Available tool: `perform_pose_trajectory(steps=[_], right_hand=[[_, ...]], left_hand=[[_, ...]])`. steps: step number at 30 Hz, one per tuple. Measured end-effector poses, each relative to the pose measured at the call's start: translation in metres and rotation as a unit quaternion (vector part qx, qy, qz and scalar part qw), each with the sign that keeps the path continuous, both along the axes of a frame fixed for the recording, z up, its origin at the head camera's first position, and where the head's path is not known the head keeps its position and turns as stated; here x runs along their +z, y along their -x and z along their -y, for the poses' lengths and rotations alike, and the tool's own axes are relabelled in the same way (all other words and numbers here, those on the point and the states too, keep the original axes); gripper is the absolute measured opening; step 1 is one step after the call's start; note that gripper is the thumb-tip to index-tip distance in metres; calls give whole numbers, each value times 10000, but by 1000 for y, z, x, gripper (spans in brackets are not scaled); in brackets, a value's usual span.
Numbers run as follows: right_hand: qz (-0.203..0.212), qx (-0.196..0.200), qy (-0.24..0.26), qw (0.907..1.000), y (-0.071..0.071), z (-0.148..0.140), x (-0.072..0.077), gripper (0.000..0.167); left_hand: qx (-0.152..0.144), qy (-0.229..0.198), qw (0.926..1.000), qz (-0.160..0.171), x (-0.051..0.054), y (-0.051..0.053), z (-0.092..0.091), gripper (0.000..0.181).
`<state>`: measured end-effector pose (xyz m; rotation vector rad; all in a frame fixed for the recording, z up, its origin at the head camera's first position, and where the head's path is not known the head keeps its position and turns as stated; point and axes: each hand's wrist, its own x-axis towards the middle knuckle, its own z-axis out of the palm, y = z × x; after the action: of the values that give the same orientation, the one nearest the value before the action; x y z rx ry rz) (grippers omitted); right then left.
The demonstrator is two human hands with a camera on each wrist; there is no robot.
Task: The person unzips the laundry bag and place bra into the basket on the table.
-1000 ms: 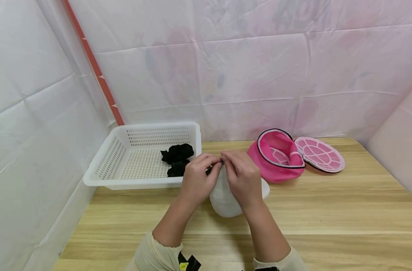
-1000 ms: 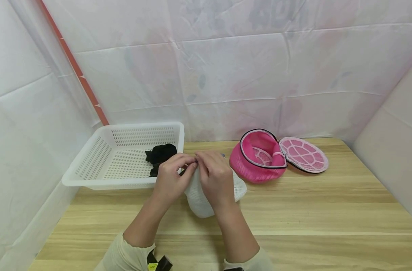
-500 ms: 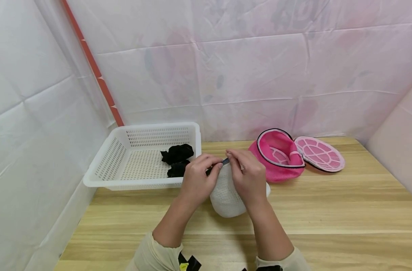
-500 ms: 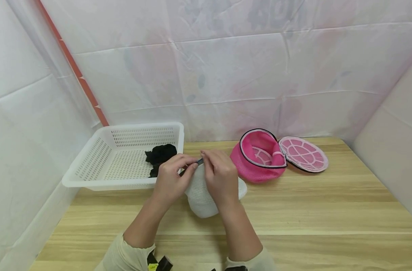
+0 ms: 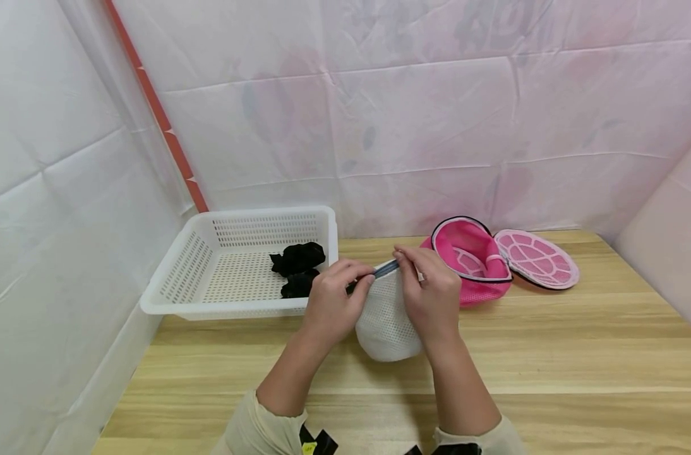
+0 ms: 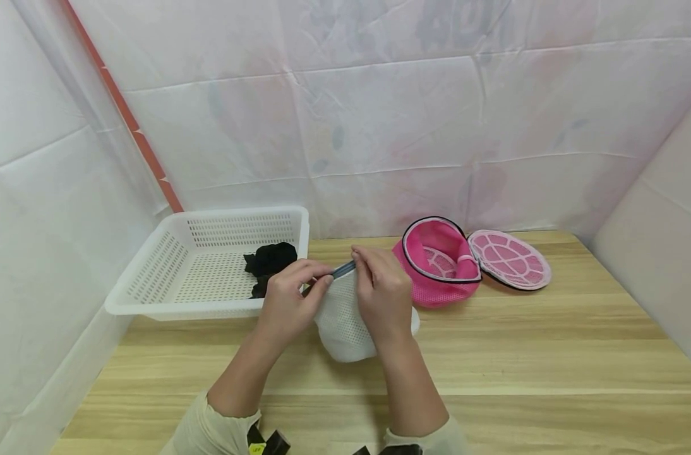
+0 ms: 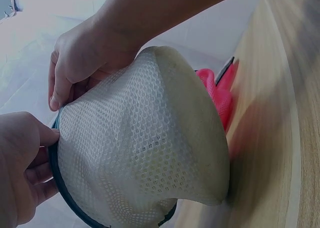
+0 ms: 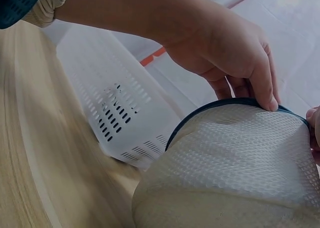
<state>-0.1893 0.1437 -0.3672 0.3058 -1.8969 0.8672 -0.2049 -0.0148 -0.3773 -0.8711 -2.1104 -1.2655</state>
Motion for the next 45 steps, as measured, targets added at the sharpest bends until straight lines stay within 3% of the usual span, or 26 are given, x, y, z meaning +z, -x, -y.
perform_pose_trajectory(steps=[14,29,37,41,45], right_hand=[[-141,-85,347,9993,1,-5,2,13],[-6,108,-336,9994,1,2,-2,12],[71,378,-785,9962,3,9,-7,13],[401,625,-992,9923,4,5,-8,13],[1189,969,-926,9838,4,-5,-8,14]], left_hand=[[75,33,10000,5,0,0,0,9],[14,-13,10000,-23,-1,0,0,12],[90,66,9997,-196,-1,0,-1,12],[113,271,9995,-83,-4,0,-2,11],[165,680,9975,127,-6,-1,-3,9]])
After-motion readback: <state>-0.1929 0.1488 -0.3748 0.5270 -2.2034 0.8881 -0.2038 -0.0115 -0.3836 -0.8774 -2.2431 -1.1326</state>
